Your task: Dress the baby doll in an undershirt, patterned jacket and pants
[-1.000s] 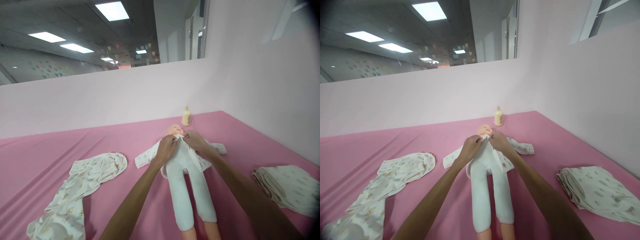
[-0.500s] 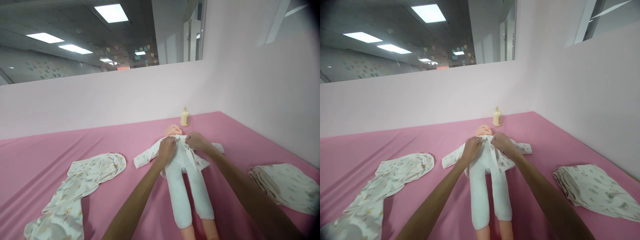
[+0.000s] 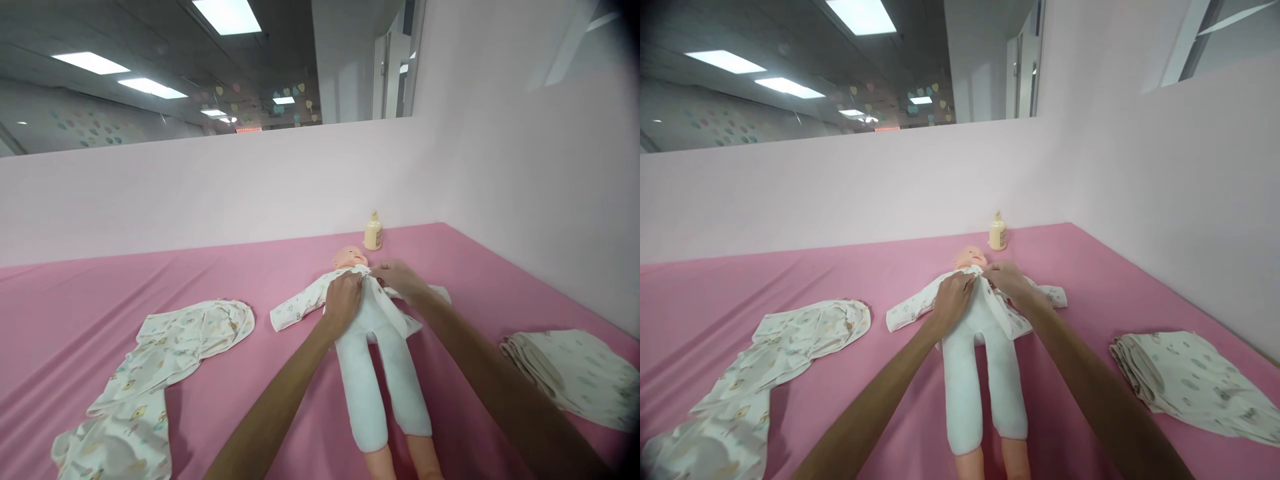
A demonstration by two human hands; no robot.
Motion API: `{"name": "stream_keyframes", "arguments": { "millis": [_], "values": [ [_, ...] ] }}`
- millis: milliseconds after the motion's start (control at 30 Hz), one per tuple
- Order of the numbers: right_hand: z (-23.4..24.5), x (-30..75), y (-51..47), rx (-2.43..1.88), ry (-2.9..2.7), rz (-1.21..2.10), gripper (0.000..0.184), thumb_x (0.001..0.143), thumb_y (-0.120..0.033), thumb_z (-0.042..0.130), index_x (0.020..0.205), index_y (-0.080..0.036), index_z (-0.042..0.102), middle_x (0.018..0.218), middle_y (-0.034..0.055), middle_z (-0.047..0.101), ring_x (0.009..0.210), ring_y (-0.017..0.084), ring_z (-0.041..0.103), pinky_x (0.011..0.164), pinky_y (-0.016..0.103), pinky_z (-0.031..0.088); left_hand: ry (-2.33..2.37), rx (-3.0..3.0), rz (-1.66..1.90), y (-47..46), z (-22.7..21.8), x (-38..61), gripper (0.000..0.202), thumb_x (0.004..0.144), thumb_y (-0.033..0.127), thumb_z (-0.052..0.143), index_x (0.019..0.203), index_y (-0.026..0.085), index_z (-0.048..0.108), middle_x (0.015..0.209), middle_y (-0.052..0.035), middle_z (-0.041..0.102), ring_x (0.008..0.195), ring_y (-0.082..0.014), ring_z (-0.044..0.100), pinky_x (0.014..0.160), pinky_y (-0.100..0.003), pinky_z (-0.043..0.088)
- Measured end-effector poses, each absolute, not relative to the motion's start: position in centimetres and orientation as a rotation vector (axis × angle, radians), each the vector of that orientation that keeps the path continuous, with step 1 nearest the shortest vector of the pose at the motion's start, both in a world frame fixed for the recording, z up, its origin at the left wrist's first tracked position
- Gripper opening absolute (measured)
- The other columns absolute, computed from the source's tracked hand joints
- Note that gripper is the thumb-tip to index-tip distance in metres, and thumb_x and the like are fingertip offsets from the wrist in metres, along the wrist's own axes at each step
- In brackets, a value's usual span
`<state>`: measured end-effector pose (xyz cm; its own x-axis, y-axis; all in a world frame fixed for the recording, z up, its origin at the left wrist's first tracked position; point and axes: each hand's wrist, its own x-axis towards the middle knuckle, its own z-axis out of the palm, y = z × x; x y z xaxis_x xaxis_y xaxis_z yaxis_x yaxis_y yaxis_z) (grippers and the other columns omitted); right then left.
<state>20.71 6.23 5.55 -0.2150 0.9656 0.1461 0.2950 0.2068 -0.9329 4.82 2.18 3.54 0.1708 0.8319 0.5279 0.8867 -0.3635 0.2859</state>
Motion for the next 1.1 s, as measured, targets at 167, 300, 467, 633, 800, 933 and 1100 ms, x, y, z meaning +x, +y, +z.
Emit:
{"name": "stream_keyframes", "arguments": {
  "millis": [167,300,467,633,800,933,1100],
  "values": [
    [5.6,20.4,5.9,-1.243,-1.619,1.088,0.010,0.072,-0.026,0.062,0.069,-0.017,0.062,0.057,-0.0019,0.056,0.053,0.011,0.048,0.046,0.021,0.034,-1.729,-2.299,-1.030,2.1,3.3,5.1,0.023,0.092,0.011,0.038,0.076,0.018,0.053,0.080,-0.0039,0.059,0.068,-0.0169,0.045,0.062,-0.029,0.022],
    [5.5,19.9,5.6,-1.246,-1.624,1.052,0.012,0.074,-0.028,0.062,0.072,-0.017,0.063,0.063,-0.0004,0.062,0.056,0.012,0.052,0.049,0.022,0.037,-1.756,-2.274,-1.047,2.1,2.9,5.3,0.020,0.088,0.007,0.039,0.076,0.018,0.051,0.077,-0.0039,0.057,0.066,-0.0166,0.043,0.061,-0.030,0.020],
    [5.0,19.2,5.2,-1.256,-1.690,0.813,0.016,0.079,-0.030,0.059,0.074,-0.016,0.066,0.073,0.0025,0.068,0.069,0.016,0.061,0.059,0.024,0.044,-1.750,-2.263,-1.019,2.0,2.6,5.4,0.019,0.086,0.005,0.041,0.081,0.018,0.053,0.079,-0.0046,0.058,0.068,-0.0173,0.045,0.061,-0.030,0.020],
    [4.7,18.5,4.6,-1.262,-1.727,0.603,0.016,0.083,-0.028,0.057,0.082,-0.018,0.070,0.084,0.0040,0.074,0.081,0.019,0.065,0.074,0.029,0.048,-1.768,-2.236,-1.032,2.0,2.5,5.5,0.020,0.085,0.004,0.041,0.083,0.018,0.055,0.081,-0.0047,0.060,0.070,-0.0177,0.049,0.062,-0.029,0.025],
    [4.6,17.6,3.5,-1.239,-1.706,0.560,0.021,0.087,-0.029,0.053,0.081,-0.021,0.071,0.087,0.0038,0.075,0.084,0.020,0.066,0.078,0.031,0.048,-1.747,-2.238,-1.199,2.5,2.1,5.5,0.018,0.086,0.007,0.041,0.075,0.017,0.050,0.077,-0.0037,0.059,0.067,-0.0152,0.045,0.063,-0.028,0.027],
    [4.2,16.9,2.9,-1.204,-1.744,0.513,0.027,0.090,-0.031,0.049,0.072,-0.021,0.065,0.081,0.0031,0.072,0.086,0.021,0.065,0.081,0.031,0.046,-1.745,-2.260,-1.386,2.9,2.1,5.3,0.020,0.084,0.007,0.040,0.067,0.017,0.044,0.070,-0.0023,0.057,0.062,-0.0133,0.039,0.061,-0.028,0.025],
    [3.4,16.3,2.7,-1.118,-1.736,0.546,0.032,0.095,-0.035,0.040,0.075,-0.021,0.062,0.082,0.0025,0.070,0.087,0.021,0.062,0.079,0.030,0.045,-1.832,-2.332,-1.635,3.1,2.8,4.8,0.027,0.086,0.015,0.039,0.059,0.017,0.037,0.058,0.0008,0.046,0.058,-0.0120,0.034,0.058,-0.027,0.023]
  ]
}}
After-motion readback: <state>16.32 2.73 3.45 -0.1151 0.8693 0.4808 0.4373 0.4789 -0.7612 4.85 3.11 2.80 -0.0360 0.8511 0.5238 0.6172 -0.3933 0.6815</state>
